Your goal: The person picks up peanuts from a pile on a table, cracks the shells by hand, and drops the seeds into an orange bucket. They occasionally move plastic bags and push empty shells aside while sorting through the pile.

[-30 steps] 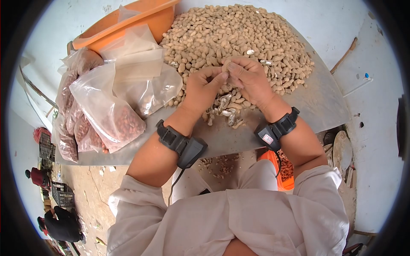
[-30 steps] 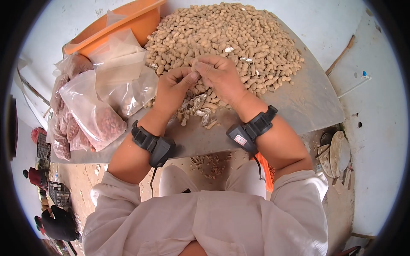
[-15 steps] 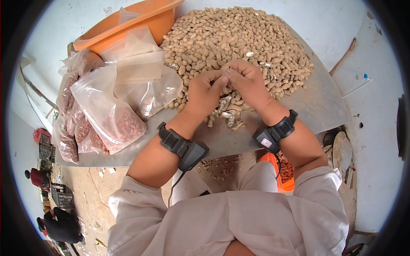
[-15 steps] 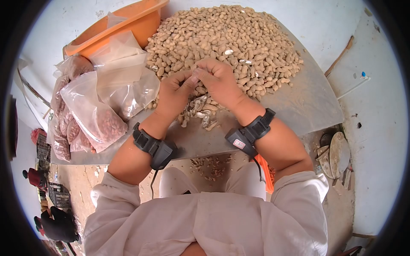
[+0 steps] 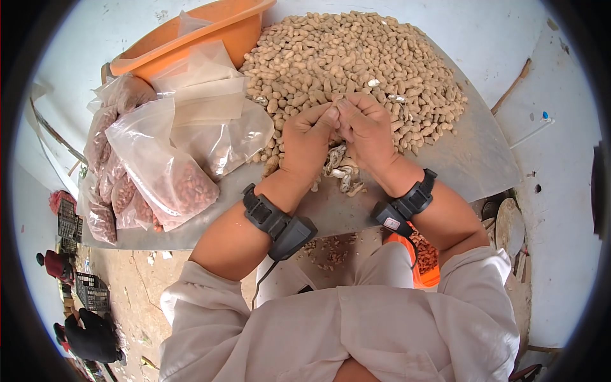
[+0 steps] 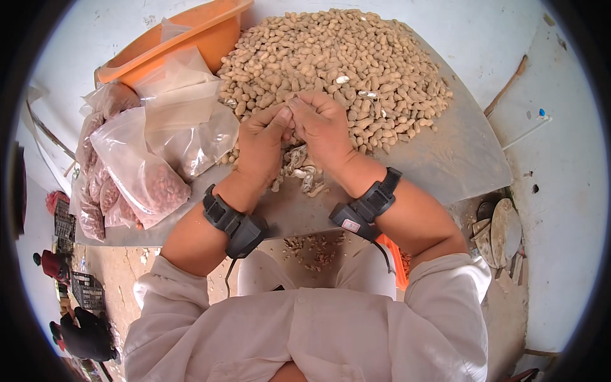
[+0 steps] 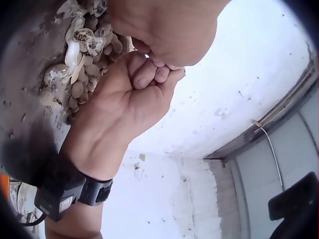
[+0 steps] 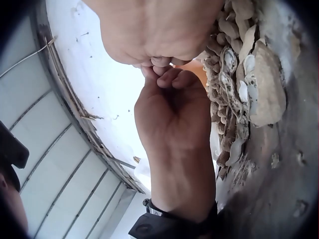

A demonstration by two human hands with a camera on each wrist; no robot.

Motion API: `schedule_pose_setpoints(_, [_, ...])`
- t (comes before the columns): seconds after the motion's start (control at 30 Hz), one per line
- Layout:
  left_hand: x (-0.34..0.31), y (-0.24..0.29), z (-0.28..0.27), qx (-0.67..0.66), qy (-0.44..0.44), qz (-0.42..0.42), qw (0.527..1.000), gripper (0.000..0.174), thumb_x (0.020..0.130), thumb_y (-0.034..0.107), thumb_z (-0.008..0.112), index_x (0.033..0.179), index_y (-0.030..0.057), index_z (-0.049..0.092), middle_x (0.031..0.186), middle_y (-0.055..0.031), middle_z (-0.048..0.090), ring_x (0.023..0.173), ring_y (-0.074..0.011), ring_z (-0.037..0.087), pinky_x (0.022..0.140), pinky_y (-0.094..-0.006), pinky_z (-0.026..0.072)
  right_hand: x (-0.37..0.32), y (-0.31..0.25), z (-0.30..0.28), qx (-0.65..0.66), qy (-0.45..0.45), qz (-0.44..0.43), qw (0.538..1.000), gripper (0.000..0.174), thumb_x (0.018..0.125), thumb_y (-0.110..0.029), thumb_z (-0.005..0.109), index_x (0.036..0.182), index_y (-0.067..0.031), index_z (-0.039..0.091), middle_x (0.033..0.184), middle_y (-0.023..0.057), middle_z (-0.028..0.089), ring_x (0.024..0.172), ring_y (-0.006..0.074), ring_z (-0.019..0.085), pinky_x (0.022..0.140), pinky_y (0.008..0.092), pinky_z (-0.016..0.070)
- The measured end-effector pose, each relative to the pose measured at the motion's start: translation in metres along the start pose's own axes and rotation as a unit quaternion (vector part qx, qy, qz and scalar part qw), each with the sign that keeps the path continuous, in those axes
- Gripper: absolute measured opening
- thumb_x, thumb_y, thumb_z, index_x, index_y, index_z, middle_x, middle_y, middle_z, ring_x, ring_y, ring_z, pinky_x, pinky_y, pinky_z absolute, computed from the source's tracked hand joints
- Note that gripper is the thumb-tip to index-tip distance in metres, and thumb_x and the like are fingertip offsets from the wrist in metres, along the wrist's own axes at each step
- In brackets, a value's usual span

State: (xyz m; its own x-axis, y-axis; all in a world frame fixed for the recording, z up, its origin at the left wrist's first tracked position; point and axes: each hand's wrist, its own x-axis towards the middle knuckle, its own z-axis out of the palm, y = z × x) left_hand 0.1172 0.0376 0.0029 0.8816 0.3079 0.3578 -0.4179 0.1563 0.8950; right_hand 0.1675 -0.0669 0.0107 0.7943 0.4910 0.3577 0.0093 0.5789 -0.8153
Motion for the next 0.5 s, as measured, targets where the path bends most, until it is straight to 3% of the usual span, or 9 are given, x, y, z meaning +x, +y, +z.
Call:
schedule_pose_setpoints(0.17, [-0.002, 0.002, 0.002, -0.077, 0.017, -0.045, 0.996, 0.015, 0.090, 0.011, 0.056, 0.088, -0.0016, 0.064, 0.073, -0.0016, 0.057, 0.061, -0.0083, 0.045, 0.056, -0.0203, 0.0381, -0.001, -0.003, 0.003, 0.002, 0.006, 0.010, 1.000, 0.014, 0.090, -0.011, 0.053, 0.081, -0.0008, 0.057, 0.063, 0.0009, 0.051, 0.050, 0.0046, 0.040, 0.047, 0.0196, 0.0354])
schedule_pose_setpoints(0.27, [-0.001, 0.002, 0.001, -0.110, 0.024, -0.064, 0.992, 0.016, 0.090, 0.012, 0.055, 0.081, 0.0004, 0.063, 0.071, -0.0015, 0.056, 0.060, -0.0087, 0.045, 0.056, -0.0214, 0.0386, 0.004, 0.005, -0.010, 0.014, -0.032, 0.016, 0.999, 0.014, 0.090, -0.012, 0.052, 0.086, 0.0003, 0.058, 0.065, 0.0022, 0.052, 0.051, 0.0059, 0.041, 0.049, 0.0200, 0.0381])
schedule_pose_setpoints(0.5, [0.002, 0.000, -0.002, -0.119, 0.017, -0.082, 0.989, 0.020, 0.091, 0.014, 0.055, 0.076, 0.0024, 0.060, 0.068, -0.0004, 0.055, 0.058, -0.0086, 0.046, 0.056, -0.0219, 0.0400, 0.005, 0.004, -0.008, 0.096, -0.008, 0.067, 0.993, 0.020, 0.092, -0.015, 0.051, 0.103, 0.0004, 0.057, 0.063, 0.0003, 0.048, 0.050, 0.0079, 0.041, 0.053, 0.0232, 0.0418])
